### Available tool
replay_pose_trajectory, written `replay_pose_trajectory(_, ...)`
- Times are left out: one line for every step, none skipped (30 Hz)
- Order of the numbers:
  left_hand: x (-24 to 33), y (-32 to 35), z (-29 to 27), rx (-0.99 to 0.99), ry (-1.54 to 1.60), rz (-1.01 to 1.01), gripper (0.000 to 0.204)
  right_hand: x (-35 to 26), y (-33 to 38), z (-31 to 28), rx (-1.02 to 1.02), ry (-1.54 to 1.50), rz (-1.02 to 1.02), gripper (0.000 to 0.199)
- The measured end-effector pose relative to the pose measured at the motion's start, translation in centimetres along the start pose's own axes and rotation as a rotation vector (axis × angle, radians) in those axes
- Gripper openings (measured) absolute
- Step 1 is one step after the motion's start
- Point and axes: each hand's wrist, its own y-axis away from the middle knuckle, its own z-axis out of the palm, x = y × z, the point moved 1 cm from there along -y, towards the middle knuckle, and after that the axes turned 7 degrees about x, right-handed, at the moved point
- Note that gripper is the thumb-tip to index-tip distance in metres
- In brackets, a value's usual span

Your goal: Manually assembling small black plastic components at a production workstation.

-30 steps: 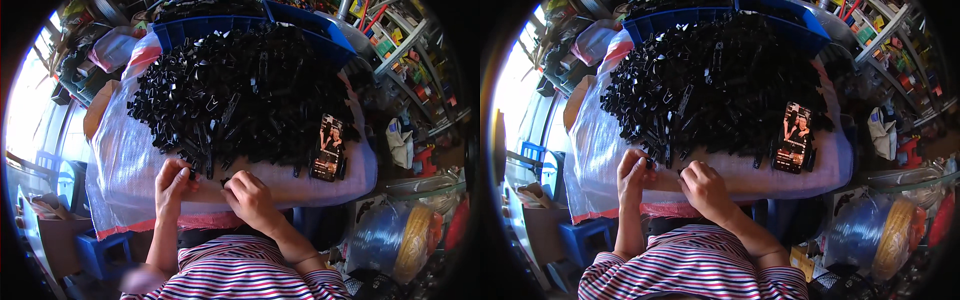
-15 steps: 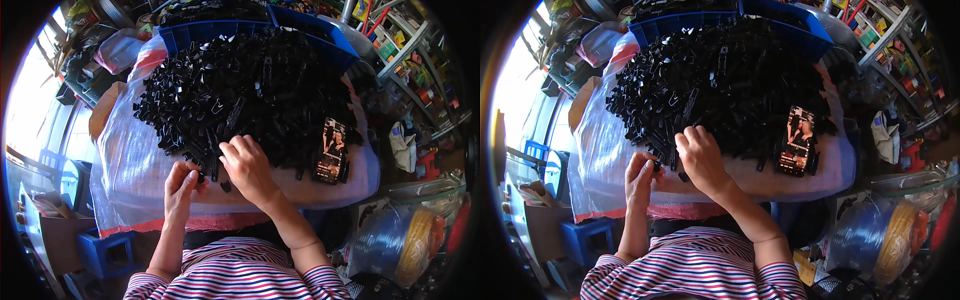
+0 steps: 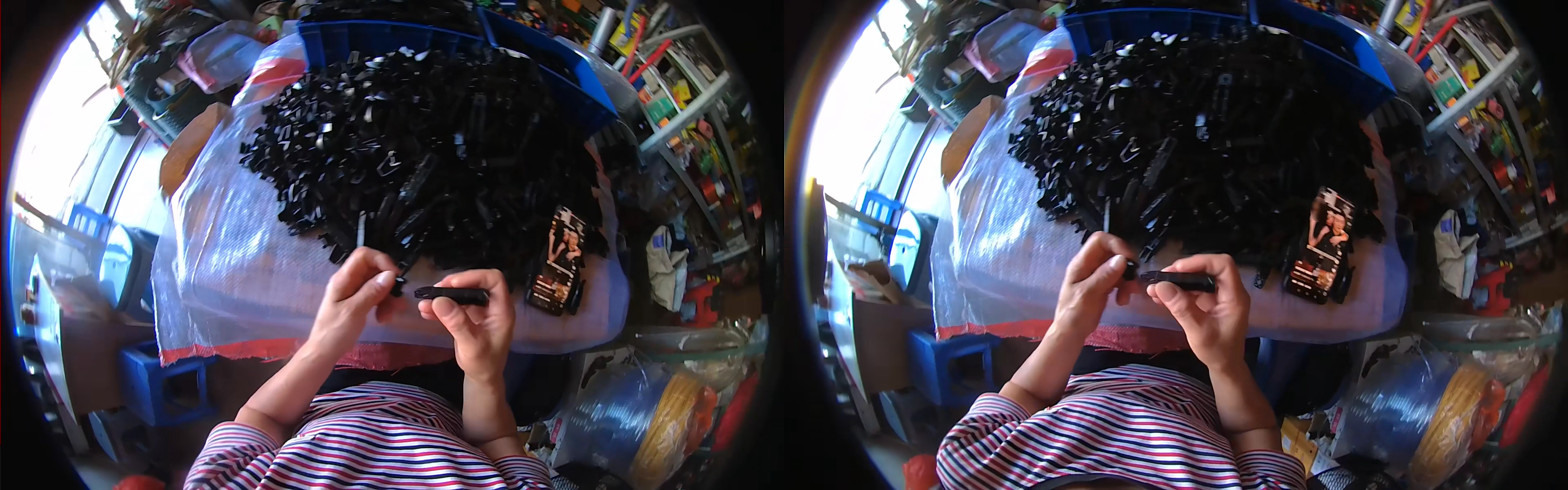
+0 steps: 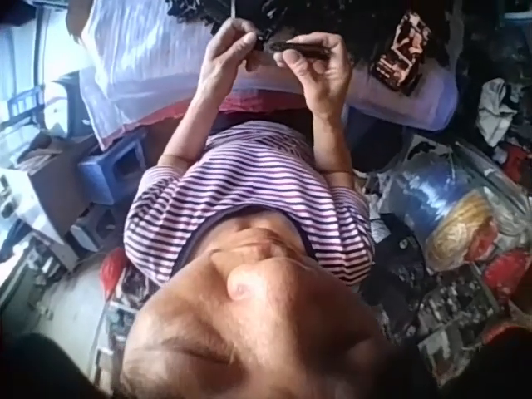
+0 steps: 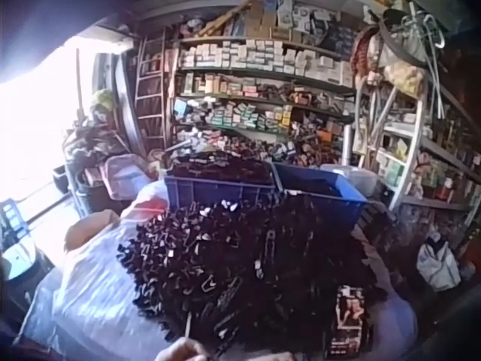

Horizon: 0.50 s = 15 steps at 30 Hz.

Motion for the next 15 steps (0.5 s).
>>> replay_pose_trajectory(-0.1, -0.1, 0.4, -0.036, 0.046, 0.016, 0.016, -0.1, 0.3, 0.4, 0.034, -0.026, -0.009, 0.029)
replay_pose_trajectory(-0.3, -0.1, 0.5, -0.067, 0.042, 0.017, 0.016, -0.1, 0.5, 0.7, 0.069, -0.051, -0.018, 0.03)
replay_pose_trajectory(-0.2, 0.1, 0.6, -0.054, 0.035, 0.013, 0.015, 0.5, 0.8, 0.6, 0.073, 0.081, -0.077, 0.027)
replay_pose_trajectory(-0.2, 0.2, 0.6, -0.047, 0.029, 0.005, 0.015, 0.4, 0.8, 0.5, 0.059, 0.079, -0.07, 0.027)
replay_pose_trajectory(-0.2, 0.2, 0.4, -0.054, 0.057, 0.005, 0.015, 0.0, 0.8, 0.4, 0.018, 0.334, -0.155, 0.024)
replay_pose_trajectory(-0.3, 0.2, 0.2, -0.041, 0.06, 0.007, 0.015, -0.3, 0.7, 0.3, -0.024, 0.589, -0.244, 0.022)
replay_pose_trajectory(-0.3, 0.2, 0.0, -0.041, 0.067, 0.019, 0.015, -0.4, 0.8, 0.2, -0.032, 0.637, -0.258, 0.021)
replay_pose_trajectory(-0.4, 0.2, 0.0, -0.041, 0.074, 0.031, 0.016, -0.2, 0.9, 0.0, -0.037, 0.638, -0.256, 0.021)
replay_pose_trajectory(-0.4, 0.2, 0.0, -0.037, 0.076, 0.031, 0.016, 0.0, 0.9, -0.2, -0.026, 0.627, -0.292, 0.022)
replay_pose_trajectory(-0.4, 0.2, 0.0, -0.04, 0.08, 0.027, 0.016, 0.1, 1.0, -0.3, -0.014, 0.617, -0.327, 0.023)
replay_pose_trajectory(-0.5, 0.2, 0.0, -0.044, 0.083, 0.024, 0.016, 0.1, 1.2, -0.3, 0.019, 0.615, -0.302, 0.024)
replay_pose_trajectory(-0.5, 0.2, 0.0, -0.043, 0.084, 0.023, 0.016, 0.1, 1.3, -0.3, 0.017, 0.616, -0.3, 0.024)
replay_pose_trajectory(-0.5, 0.3, 0.0, -0.031, 0.049, 0.035, 0.014, 0.1, 1.3, -0.3, 0.022, 0.618, -0.296, 0.023)
replay_pose_trajectory(-0.6, 0.3, 0.0, -0.019, 0.012, 0.048, 0.013, 0.1, 1.4, -0.3, 0.026, 0.621, -0.292, 0.023)
replay_pose_trajectory(-0.6, 0.4, 0.1, -0.019, 0.013, 0.048, 0.013, 0.1, 1.3, -0.3, 0.026, 0.622, -0.292, 0.023)
